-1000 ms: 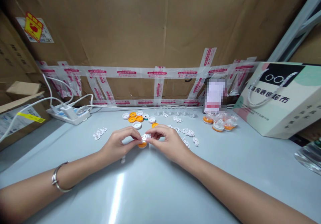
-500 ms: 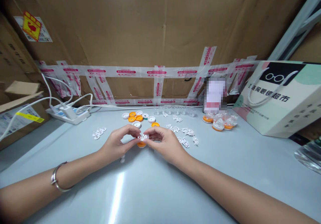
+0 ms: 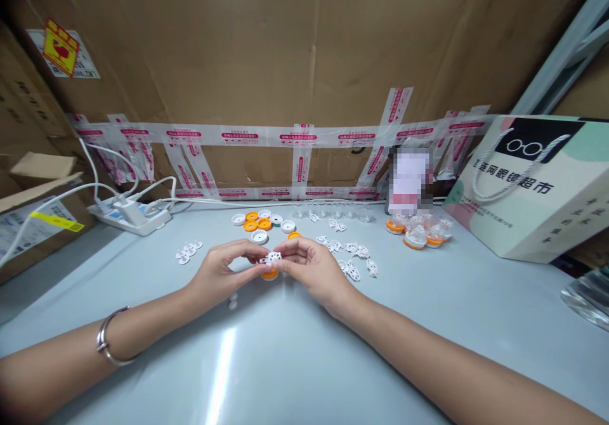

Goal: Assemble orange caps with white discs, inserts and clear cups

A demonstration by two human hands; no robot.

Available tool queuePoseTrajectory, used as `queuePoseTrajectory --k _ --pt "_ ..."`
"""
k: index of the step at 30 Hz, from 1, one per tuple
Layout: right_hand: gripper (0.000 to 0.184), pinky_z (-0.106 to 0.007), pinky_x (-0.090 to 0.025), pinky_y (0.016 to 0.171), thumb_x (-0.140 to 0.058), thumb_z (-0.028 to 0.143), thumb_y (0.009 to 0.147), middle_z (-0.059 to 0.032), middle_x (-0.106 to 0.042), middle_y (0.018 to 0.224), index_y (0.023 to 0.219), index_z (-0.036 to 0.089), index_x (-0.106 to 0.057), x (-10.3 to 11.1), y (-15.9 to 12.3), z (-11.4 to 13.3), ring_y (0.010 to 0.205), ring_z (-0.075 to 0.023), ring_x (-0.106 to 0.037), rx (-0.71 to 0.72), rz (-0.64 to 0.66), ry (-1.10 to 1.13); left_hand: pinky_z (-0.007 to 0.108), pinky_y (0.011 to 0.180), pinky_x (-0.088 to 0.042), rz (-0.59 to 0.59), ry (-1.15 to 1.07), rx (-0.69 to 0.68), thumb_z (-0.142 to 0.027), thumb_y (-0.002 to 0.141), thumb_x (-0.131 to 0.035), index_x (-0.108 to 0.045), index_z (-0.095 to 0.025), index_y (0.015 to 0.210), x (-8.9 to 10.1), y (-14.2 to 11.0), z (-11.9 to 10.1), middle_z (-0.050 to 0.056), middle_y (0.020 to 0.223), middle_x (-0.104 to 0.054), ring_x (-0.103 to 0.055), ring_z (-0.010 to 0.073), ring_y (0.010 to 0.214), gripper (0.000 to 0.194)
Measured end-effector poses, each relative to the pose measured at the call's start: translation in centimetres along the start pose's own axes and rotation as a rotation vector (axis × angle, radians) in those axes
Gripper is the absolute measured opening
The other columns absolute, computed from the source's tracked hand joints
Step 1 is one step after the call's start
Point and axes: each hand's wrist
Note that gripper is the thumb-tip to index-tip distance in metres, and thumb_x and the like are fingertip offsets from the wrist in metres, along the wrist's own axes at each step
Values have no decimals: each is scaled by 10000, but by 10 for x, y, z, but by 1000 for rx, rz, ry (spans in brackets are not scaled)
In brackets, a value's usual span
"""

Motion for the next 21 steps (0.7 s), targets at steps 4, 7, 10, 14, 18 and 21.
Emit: queuePoseTrajectory --k 4,7,10,14,18,21 --pt "252 -261 -478 762 -730 293 634 -1 -675 794 820 165 -619 0 -1 2 740 -108 -629 -57 30 48 252 684 -485 6 36 -90 -215 794 -612 -645 -150 893 -1 -1 1 48 800 -663 -601 127 722 123" --pt "261 -257 -469 753 -734 300 627 -1 -668 778 805 161 -604 0 -1 3 728 -106 -623 -63 29 33 246 679 -483 16 59 -128 -198 809 -591 -633 -155 898 0 -2 1 44 802 -656 -594 123 723 107" --pt "316 -265 -464 746 -746 301 612 15 -647 760 816 182 -535 -2 -3 4 726 -113 -620 -31 -4 8 238 675 -478 7 76 -146 -196 813 -587 -618 -151 915 0 -3 0 47 817 -650 -590 121 730 116" --pt "384 -280 -467 734 -745 324 619 37 -619 741 786 217 -415 -5 -6 4 719 -119 -612 35 4 8 235 673 -472 27 91 -175 -186 820 -577 -614 -150 902 -1 -3 -1 42 802 -650 -589 119 725 97" --pt "390 -278 -463 738 -744 349 614 33 -604 750 766 215 -411 -5 -4 3 730 -117 -599 75 -31 -33 243 684 -473 30 84 -161 -206 809 -589 -610 -153 907 0 -1 2 44 814 -648 -591 127 741 113" --pt "368 -284 -466 746 -753 368 587 18 -600 760 798 198 -504 1 1 1 751 -129 -596 97 -110 -88 279 742 -471 11 95 -136 -238 806 -584 -595 -158 936 6 3 6 60 871 -640 -586 150 807 154"
Point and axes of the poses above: each hand's wrist, its own y-axis towards the middle knuckle, its own x-axis out of the back of the hand, z = x × y
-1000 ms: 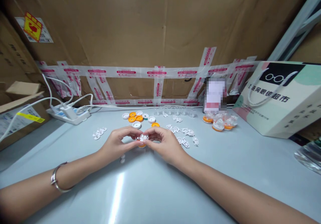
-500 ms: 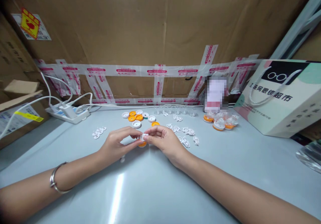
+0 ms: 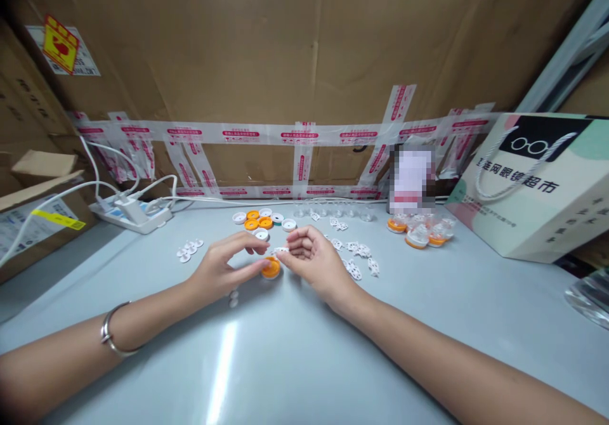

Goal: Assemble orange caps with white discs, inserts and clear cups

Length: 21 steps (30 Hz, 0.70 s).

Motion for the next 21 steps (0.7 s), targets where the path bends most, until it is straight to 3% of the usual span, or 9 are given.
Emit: queuePoseTrajectory --k 5,9,14,21 --pt "306 -321 -464 792 -747 376 586 -38 -669 846 778 170 -629 9 9 -6 816 -173 -614 -37 -22 -34 345 846 -428 140 79 81 -333 725 -656 -559 -176 1003 6 3 6 76 1006 -595 -540 203 954 334" --pt "237 -354 -452 848 -696 350 658 -44 -694 939 849 209 -698 7 10 -8 925 -206 -610 17 -4 -111 328 768 -416 274 140 140 -415 675 -687 -585 -187 926 1 2 6 43 871 -589 -528 199 840 354" --pt "151 -349 -455 861 -645 261 707 -23 -696 909 834 253 -727 0 9 -8 909 -195 -620 189 89 -285 283 720 -382 296 120 171 -411 719 -658 -598 -183 881 -3 1 6 19 806 -587 -518 169 783 286" --pt "153 -322 -481 793 -642 260 706 -13 -702 871 844 218 -692 -6 9 -10 835 -183 -637 151 88 -295 275 717 -370 296 113 222 -426 698 -677 -622 -186 884 -3 1 8 17 813 -591 -512 174 811 309"
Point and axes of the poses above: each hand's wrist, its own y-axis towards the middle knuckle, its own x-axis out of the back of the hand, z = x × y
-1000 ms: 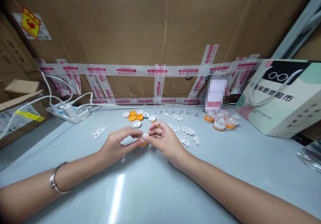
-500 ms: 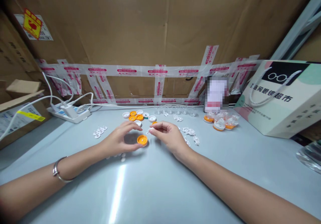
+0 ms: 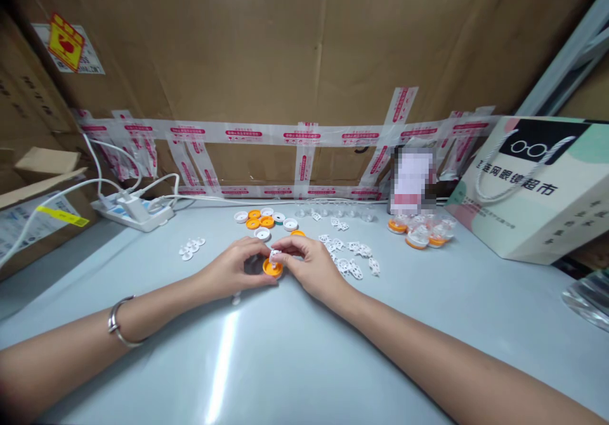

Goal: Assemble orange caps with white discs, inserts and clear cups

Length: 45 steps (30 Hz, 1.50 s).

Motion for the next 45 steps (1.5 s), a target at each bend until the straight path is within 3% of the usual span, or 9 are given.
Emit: queuePoseTrajectory --k 14,20,32,37,41,45 --pt "49 -324 -461 776 -581 221 767 -15 -653 802 754 215 -628 -2 -3 -2 785 -162 -603 213 86 -101 268 685 -377 -10 -33 -17 -461 684 -680 -630 -177 837 -1 1 2 13 757 -599 -514 162 738 326" --pt "83 -323 -474 747 -608 234 737 -29 -643 791 663 197 -600 -3 0 -2 785 -170 -602 157 99 -67 259 696 -365 13 -17 -15 -455 678 -691 -642 -184 847 0 2 0 4 740 -581 -506 161 755 323" --pt "96 -322 -481 784 -614 280 748 -21 -672 844 798 210 -656 -1 -4 -3 816 -169 -618 101 72 -55 256 696 -384 25 -30 -2 -450 679 -686 -654 -197 885 1 2 2 12 784 -587 -513 162 766 328" --pt "382 -356 -473 874 -692 320 676 -38 -655 997 1036 221 -614 3 -4 -5 930 -189 -613 64 44 -16 290 746 -409 13 -54 1 -426 696 -675 -645 -209 931 -1 1 2 27 854 -601 -538 178 823 321" --pt "493 -369 -461 888 -747 358 605 -65 -625 1043 1042 193 -588 7 -5 -8 957 -204 -591 48 88 -113 341 827 -420 11 -51 -5 -454 636 -718 -635 -199 1005 2 0 1 63 951 -596 -541 211 914 456" --pt "546 -372 -453 863 -760 386 578 -68 -605 1018 1051 193 -569 9 -7 -10 941 -210 -568 34 113 -227 384 947 -374 2 -52 -24 -423 624 -734 -590 -192 1115 21 0 0 101 1115 -563 -496 240 1070 561"
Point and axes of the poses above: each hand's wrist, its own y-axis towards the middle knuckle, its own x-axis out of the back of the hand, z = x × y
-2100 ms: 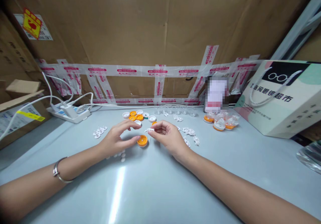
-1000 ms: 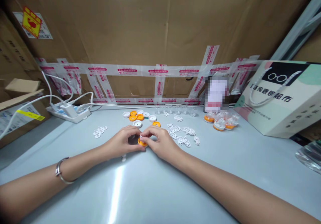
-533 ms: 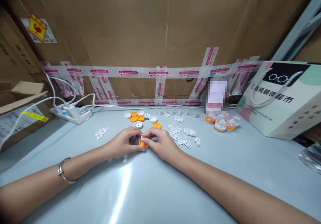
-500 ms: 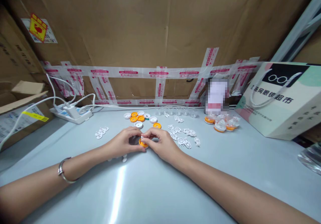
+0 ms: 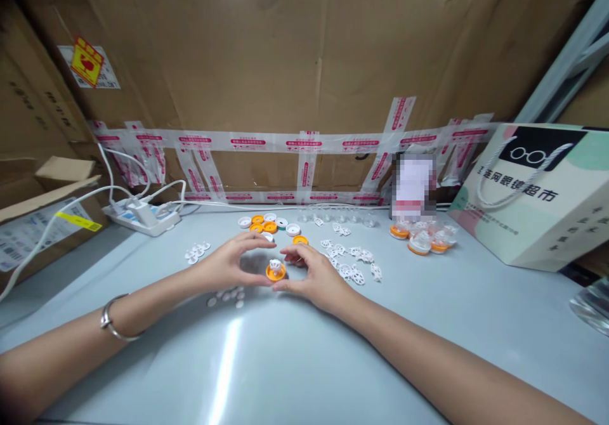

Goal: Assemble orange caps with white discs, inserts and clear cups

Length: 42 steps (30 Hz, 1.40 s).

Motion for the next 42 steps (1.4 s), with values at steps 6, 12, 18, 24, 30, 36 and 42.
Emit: queuePoseTrajectory --k 6,12,18,24,30,36,42 --pt "289 -336 -441 782 -709 313 634 -36 -582 900 881 208 -602 -2 -1 0 847 -190 -551 59 40 -123 307 859 -443 -5 31 115 -385 739 -626 -599 -195 1085 28 27 1 66 1099 -619 -571 205 999 396" --pt "204 -308 -430 765 -659 287 667 -25 -550 879 848 208 -606 -4 -2 0 835 -174 -539 87 33 -165 277 819 -450 -56 174 160 -322 704 -646 -616 -120 1010 7 97 12 78 1018 -652 -591 220 950 368" --pt "184 -302 -435 774 -645 285 683 -29 -547 865 840 199 -605 -6 1 -3 834 -169 -537 98 22 -154 372 849 -452 -46 225 232 -345 749 -647 -596 -95 1003 -28 146 24 100 1012 -634 -584 233 956 360" --pt "188 -303 -435 763 -637 293 695 -32 -545 868 852 197 -600 -6 0 -4 824 -168 -531 118 28 -169 382 831 -460 -111 169 232 -273 762 -640 -604 -101 933 -30 151 27 80 953 -631 -585 211 920 244" --pt "192 -306 -432 761 -639 300 697 -32 -541 869 854 198 -598 -5 0 -4 822 -170 -528 119 31 -182 252 779 -478 -142 -5 102 -248 746 -634 -595 -130 987 11 96 2 45 950 -657 -608 155 862 271" --pt "191 -309 -431 751 -640 308 698 -29 -547 848 850 196 -610 -7 0 -5 816 -174 -532 137 16 -192 302 846 -471 -50 -256 0 -259 807 -569 -587 -161 1080 19 10 -17 76 1068 -633 -592 175 962 290" --pt "198 -305 -433 771 -642 266 700 -37 -562 881 885 198 -630 -9 2 -7 836 -173 -539 182 34 -157 298 842 -464 -138 -178 -94 -272 810 -588 -518 -175 1125 -1 -8 -15 62 1008 -636 -589 162 933 337"
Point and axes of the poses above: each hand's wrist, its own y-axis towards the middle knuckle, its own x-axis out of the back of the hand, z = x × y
